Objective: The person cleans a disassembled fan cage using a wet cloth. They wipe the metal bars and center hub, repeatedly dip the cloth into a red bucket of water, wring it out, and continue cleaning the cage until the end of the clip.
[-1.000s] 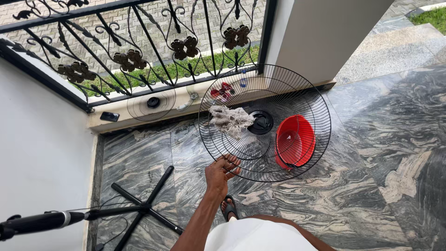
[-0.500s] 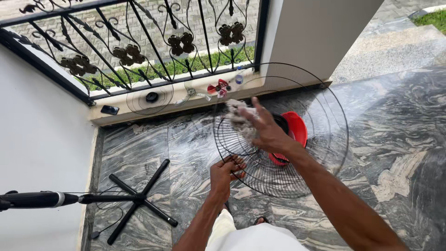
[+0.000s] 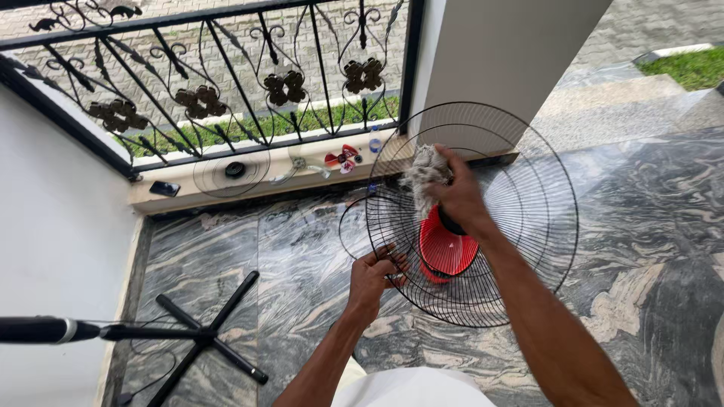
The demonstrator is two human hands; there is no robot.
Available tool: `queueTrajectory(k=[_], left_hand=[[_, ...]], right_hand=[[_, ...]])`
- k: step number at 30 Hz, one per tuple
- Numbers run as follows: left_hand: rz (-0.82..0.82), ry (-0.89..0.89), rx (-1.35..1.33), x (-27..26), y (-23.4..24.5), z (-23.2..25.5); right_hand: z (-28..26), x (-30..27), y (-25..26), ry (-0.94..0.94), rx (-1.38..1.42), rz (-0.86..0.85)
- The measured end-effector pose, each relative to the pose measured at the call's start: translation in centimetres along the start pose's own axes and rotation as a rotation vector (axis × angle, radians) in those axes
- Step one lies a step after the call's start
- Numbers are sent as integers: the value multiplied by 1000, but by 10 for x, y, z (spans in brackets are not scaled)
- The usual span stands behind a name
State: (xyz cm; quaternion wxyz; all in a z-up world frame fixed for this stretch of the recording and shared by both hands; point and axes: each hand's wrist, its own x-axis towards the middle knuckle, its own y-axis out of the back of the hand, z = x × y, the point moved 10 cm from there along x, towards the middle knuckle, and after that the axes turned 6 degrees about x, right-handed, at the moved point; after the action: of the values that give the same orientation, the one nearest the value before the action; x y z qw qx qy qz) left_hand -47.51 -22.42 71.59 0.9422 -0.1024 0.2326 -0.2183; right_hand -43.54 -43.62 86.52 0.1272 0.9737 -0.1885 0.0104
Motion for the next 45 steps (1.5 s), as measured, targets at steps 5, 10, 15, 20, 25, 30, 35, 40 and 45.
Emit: queueTrajectory(k=[5, 10, 15, 20, 25, 30, 35, 40, 45], left_hand=[[-77, -10, -28, 7, -26, 19], [-152, -58, -64, 20, -26, 23], [-212, -87, -109, 25, -40, 43], [-192, -24, -198, 30, -44, 41], [-297, -32, -193, 54, -43, 45], [-277, 47, -312, 55, -27, 49], [-259, 11, -260, 82, -6, 53], [-236, 23, -306, 102, 21, 66], [-321, -17, -419, 110, 24, 87]], right_hand=[[-5, -12, -29, 332, -784, 63], [14, -64, -59, 223, -482, -303], [-15, -47, -60, 406, -419, -127], [-15, 19, 16, 180, -563, 377], [-23, 6, -73, 383, -508, 123], [17, 51, -41, 83, -651, 187], [24, 55, -75, 114, -694, 39], [6, 39, -108, 311, -597, -107], [7, 66, -64, 55, -727, 229]])
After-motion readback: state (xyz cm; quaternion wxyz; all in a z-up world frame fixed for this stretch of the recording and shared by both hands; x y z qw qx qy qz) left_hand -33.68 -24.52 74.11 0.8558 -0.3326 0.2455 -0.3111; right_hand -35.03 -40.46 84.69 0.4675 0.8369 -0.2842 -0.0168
